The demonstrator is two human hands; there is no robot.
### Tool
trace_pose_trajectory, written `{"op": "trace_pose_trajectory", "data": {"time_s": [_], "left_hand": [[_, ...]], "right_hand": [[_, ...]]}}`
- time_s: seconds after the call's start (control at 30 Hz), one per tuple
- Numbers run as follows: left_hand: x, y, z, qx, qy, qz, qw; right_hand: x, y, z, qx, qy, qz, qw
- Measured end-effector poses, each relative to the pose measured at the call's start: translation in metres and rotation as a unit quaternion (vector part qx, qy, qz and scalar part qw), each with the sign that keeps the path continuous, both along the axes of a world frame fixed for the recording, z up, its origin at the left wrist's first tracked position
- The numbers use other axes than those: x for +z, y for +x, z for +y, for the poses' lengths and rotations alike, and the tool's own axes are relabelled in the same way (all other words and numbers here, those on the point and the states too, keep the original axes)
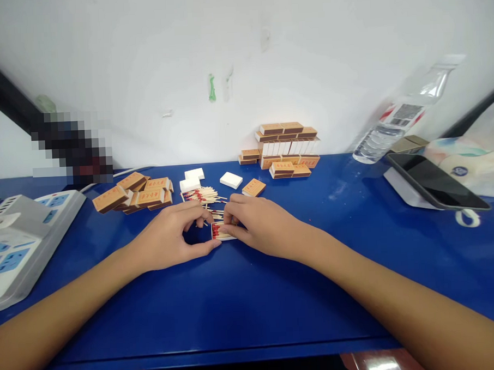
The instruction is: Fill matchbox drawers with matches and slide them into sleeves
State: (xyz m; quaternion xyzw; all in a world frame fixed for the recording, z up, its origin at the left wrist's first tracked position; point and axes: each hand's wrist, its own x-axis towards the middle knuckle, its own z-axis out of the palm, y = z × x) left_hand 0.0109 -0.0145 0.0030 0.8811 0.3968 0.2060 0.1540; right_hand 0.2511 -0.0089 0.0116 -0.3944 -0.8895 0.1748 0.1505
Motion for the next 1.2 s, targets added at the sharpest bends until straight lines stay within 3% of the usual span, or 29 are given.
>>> {"op": "trace_pose_trajectory", "data": {"time_s": [0.37,0.6,1.2], "left_hand": [[-0.0004,0.0003,-0.0001,0.002,0.001,0.000,1.000],[-0.0006,0.0010,0.0004,0.004,-0.002,0.002,1.000],[-0.0001,-0.0006,0.0000,0.001,0.000,-0.002,1.000]], "right_hand": [[0.0014,0.0018,-0.0021,0.019,-0.021,0.011,1.000],[0.0006,0.0007,-0.0032,0.034,0.023,0.034,0.999],[0.0009,0.0020,-0.0005,0.033,0.023,0.060,0.997]]}}
